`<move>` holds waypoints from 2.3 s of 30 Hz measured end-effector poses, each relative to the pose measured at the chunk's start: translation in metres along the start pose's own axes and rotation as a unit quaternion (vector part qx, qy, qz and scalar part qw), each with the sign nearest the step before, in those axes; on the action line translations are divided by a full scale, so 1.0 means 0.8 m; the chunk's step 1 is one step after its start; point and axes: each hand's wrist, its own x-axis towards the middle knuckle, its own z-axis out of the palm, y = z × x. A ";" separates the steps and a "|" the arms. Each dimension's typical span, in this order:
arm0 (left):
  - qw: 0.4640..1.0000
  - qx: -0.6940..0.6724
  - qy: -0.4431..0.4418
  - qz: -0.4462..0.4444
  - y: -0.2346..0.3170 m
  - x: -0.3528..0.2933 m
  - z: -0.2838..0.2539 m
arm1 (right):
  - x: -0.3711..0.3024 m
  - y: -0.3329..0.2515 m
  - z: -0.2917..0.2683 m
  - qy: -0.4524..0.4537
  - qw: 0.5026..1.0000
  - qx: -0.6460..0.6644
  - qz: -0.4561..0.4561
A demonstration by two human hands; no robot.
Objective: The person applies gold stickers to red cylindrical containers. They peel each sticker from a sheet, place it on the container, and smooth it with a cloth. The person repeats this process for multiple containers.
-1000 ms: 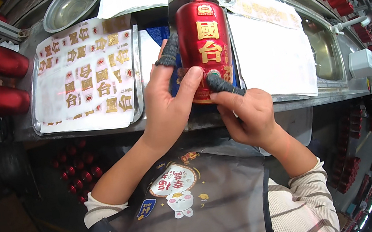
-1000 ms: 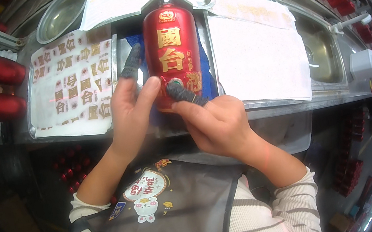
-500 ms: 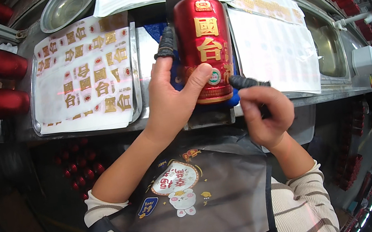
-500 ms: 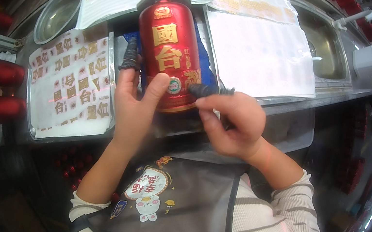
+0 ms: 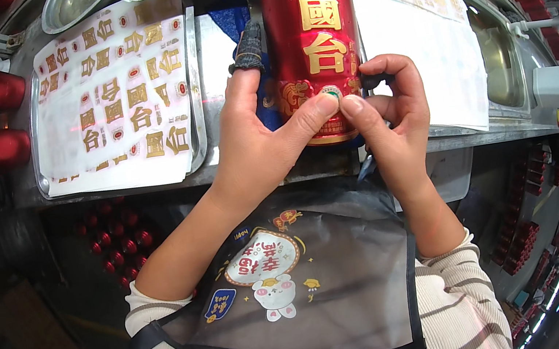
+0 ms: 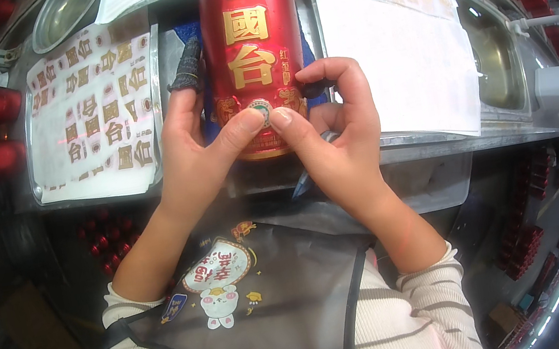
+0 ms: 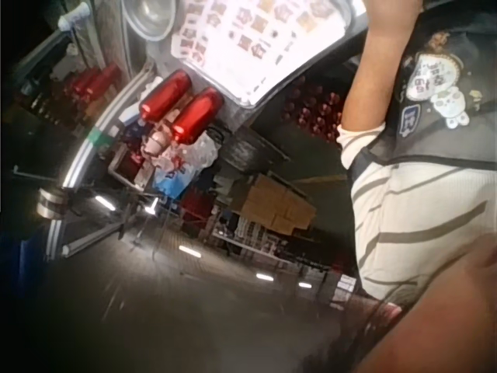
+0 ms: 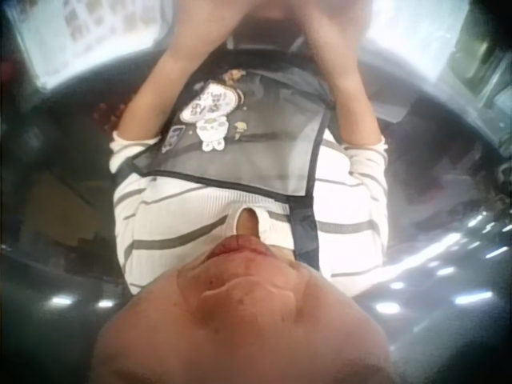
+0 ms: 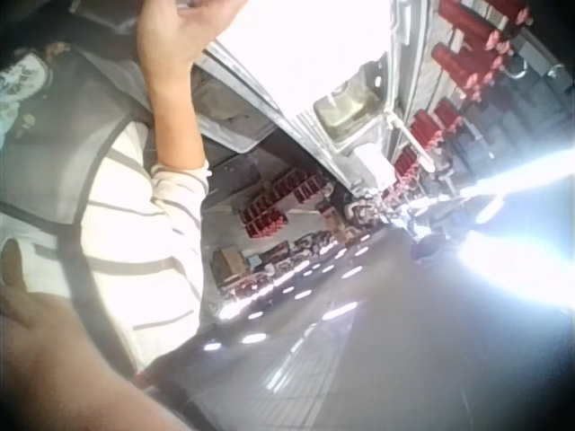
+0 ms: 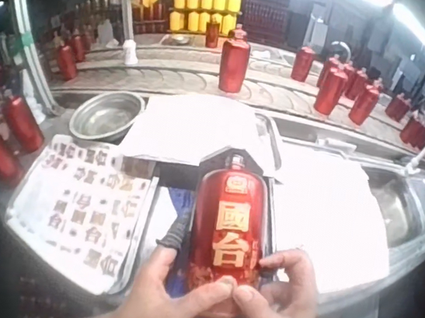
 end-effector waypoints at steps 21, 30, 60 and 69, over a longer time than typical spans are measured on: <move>0.997 0.019 -0.064 0.041 0.005 0.010 -0.019 | -0.028 0.004 -0.033 0.035 0.999 -0.024 -0.034; 0.942 0.297 -0.078 0.135 -0.008 0.006 -0.028 | -0.045 -0.002 -0.023 -0.031 0.991 -0.045 0.121; 0.999 0.003 -0.010 0.037 0.015 0.003 0.001 | -0.030 0.007 -0.018 -0.049 0.930 -0.266 -0.249; 0.998 -0.019 -0.028 0.045 0.007 0.004 -0.003 | 0.005 0.003 -0.073 0.130 0.950 0.196 0.207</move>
